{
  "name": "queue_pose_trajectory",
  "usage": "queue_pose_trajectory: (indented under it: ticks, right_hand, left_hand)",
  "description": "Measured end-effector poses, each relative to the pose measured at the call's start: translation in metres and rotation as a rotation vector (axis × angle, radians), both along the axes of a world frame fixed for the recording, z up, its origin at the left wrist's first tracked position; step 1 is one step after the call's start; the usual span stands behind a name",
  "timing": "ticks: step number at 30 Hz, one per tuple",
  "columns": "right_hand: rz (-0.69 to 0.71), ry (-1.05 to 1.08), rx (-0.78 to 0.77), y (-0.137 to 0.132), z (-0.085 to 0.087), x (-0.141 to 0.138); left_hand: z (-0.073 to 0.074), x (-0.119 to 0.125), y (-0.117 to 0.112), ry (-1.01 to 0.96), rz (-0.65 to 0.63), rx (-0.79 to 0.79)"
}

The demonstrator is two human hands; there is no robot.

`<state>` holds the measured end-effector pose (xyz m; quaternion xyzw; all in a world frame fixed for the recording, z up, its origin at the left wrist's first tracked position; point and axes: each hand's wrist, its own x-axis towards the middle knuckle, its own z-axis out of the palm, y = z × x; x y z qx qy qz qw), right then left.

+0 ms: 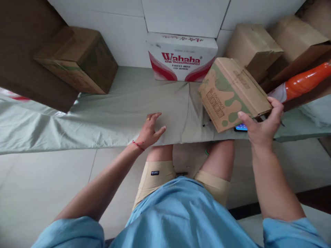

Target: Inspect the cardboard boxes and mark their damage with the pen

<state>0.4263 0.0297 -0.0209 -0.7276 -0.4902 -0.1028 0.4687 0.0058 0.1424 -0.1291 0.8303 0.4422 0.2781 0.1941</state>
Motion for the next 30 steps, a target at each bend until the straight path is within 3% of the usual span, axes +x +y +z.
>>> queue_pose_trajectory:
  ticks: [3, 6, 10, 20, 30]
  right_hand:
    - [-0.026, -0.113, 0.024, 0.021, -0.002, -0.006]
    - [-0.095, -0.171, -0.039, 0.038, -0.003, -0.022]
    - [-0.197, -0.198, -0.1, 0.061, -0.016, -0.042]
    - [-0.312, -0.138, -0.029, 0.104, -0.062, -0.064]
    - [-0.298, -0.139, -0.095, 0.122, -0.059, -0.048]
  left_hand:
    - [-0.026, -0.007, -0.005, 0.04, 0.028, -0.029]
    - [-0.034, -0.007, -0.008, 0.066, 0.023, -0.019]
    - [-0.034, -0.004, -0.01, 0.092, 0.013, -0.005]
    - [-0.033, -0.006, -0.015, 0.086, 0.016, -0.009]
    - [-0.03, -0.009, -0.015, 0.041, 0.014, -0.018]
